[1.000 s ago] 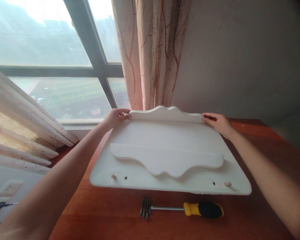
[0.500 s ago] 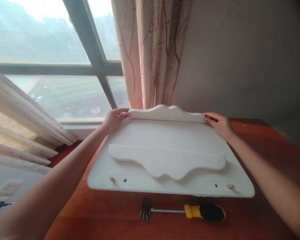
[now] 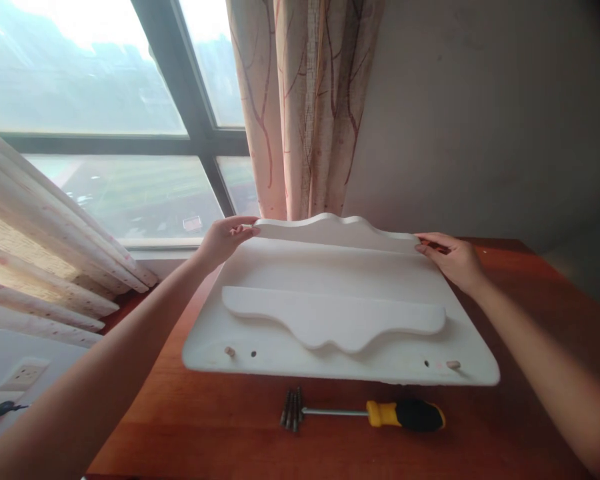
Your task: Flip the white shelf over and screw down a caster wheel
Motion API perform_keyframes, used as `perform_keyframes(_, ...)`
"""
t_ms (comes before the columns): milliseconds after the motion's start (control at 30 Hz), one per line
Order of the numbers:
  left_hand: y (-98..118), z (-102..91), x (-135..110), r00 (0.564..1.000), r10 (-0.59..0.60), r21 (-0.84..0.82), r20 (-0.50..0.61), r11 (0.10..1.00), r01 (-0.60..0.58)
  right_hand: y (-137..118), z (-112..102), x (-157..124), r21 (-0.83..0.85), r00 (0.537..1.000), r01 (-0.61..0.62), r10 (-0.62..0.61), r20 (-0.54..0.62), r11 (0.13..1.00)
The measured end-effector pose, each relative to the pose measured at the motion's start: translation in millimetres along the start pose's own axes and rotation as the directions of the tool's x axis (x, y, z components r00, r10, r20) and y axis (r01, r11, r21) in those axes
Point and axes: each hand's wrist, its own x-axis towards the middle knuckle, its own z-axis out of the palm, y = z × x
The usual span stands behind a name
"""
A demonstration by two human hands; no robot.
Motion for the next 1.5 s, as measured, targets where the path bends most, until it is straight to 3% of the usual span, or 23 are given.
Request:
perform_keyframes(133,0.8,-9.1,-17.3,0.996,0.059,0.124,0.064,0.99,-0.067,-6.8,-4.3,-17.1,-0.042,0.999,0.012,-0.01,0.049,0.999)
perform_keyframes(333,-9.6,-9.3,-33.8,0.996,0.072,0.161,0.053,0.984,-0.08,-12.3,-9.2,-28.2,-0.098,0.996,0.066,-0.059,0.072,0.993)
perform_keyframes(1000,-10.4,-13.5,-44.1,0.991,0.112,0.193,0.079,0.973,-0.126,-22.2,-9.6,-37.0,-0.156,0.992,0.106,-0.094,0.081,0.982)
perform_keyframes(1333,-1.8,-22.6,-52.8,0.938,0.291,0.242,0.188,0.912,-0.331,-33.2,-10.3,-47.4,-0.261,0.951,0.308,-0.295,0.089,0.915)
perform_keyframes(1500,0.2,-24.1,-56.7,0.924,0.334,0.279,0.185,0.884,-0.376,-38.0,-8.6,-53.5,-0.3,0.945,0.328,-0.313,0.096,0.896)
